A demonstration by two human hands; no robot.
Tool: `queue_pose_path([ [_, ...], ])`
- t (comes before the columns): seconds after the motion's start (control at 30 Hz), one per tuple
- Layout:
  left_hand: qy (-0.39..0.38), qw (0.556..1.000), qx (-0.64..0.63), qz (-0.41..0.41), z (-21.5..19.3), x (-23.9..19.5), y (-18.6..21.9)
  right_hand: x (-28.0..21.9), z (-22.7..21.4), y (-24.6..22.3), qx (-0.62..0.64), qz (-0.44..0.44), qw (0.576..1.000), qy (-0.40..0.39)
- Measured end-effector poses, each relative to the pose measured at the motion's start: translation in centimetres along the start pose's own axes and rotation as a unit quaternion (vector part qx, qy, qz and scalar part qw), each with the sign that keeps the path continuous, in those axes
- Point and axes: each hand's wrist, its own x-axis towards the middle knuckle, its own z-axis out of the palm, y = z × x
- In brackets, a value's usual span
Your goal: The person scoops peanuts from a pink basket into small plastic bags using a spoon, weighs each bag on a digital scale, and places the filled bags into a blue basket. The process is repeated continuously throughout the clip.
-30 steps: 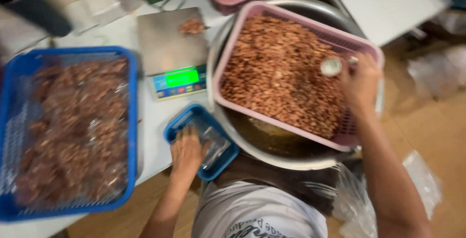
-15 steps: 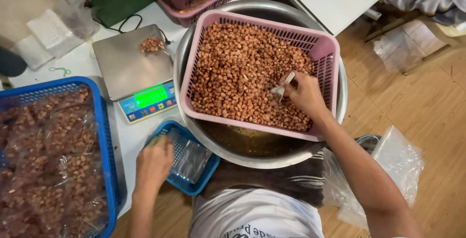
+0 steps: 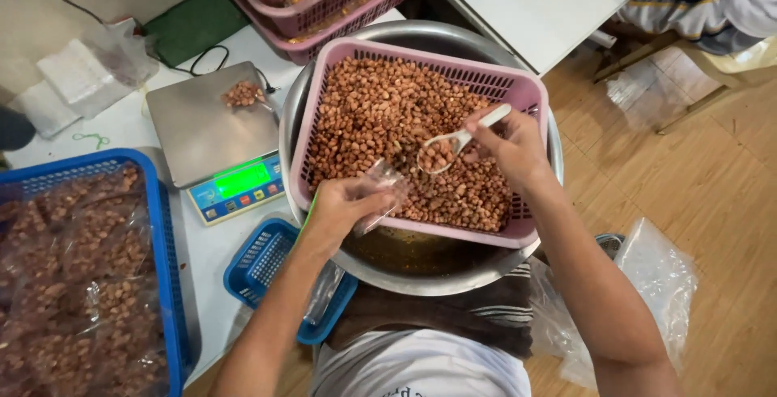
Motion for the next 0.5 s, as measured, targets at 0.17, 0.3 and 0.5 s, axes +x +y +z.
queue_pose_path([
  [0.17,-0.05,0.998,0.033,0.036,1.4,2.5,-0.8,-0.9,1.1,-4.3,-0.166,-0.188,0.967,-0.049],
  [0.3,-0.058,0.981,0.16,0.097,3.2,3.6,-1.3,-1.8,2.3,-4.7,-0.324,-0.358,0.871,-0.089],
  [0.5,-0.124,0.954,0.261,0.076,4.5,4.9,-0.4,-1.3,0.6,-3.9,-0.386,-0.426,0.816,-0.061],
])
